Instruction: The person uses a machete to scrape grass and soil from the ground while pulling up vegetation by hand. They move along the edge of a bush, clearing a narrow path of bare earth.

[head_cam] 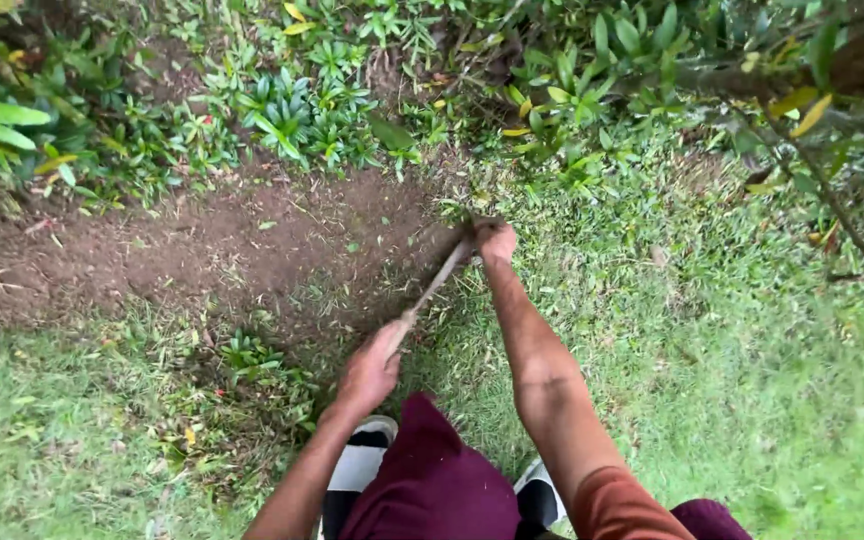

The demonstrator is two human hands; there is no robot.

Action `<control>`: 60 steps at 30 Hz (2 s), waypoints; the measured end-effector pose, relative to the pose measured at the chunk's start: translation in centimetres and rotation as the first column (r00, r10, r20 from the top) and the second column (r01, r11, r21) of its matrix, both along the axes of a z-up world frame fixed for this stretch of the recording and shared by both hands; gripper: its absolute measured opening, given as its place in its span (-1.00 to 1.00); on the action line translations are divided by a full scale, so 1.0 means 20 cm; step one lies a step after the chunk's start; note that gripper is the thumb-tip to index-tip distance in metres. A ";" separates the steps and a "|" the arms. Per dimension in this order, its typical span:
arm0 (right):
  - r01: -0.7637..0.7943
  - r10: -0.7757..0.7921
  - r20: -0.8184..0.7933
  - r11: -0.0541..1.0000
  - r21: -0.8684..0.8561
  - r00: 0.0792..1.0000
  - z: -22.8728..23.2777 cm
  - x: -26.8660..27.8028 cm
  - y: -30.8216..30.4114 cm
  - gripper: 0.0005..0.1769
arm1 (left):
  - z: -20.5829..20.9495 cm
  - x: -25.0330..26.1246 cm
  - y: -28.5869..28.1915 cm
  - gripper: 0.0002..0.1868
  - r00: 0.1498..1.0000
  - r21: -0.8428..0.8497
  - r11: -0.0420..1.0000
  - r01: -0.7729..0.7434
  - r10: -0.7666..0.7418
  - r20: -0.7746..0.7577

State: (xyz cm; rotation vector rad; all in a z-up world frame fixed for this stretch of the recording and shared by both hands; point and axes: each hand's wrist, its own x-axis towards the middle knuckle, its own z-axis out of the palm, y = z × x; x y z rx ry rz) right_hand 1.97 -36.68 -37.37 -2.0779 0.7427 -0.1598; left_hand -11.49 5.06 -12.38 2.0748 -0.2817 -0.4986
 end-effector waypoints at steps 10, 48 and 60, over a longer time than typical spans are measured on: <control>-0.017 0.013 -0.021 0.972 -0.233 1.000 0.35 -0.12 -0.10 -0.77 | -0.11 0.03 0.23 -0.62 0.748 -0.266 0.831 -0.488 0.240 -0.619; 0.254 -0.270 0.166 0.961 0.109 0.949 0.58 -0.47 -0.06 -0.85 | -0.12 0.11 -0.02 -0.62 0.711 -0.135 0.914 -0.383 0.199 -0.674; -0.319 0.322 -0.072 0.833 -0.451 0.944 0.82 0.04 0.57 -0.42 | -0.27 -0.18 0.12 -0.68 0.865 0.096 0.987 -0.133 0.162 -0.475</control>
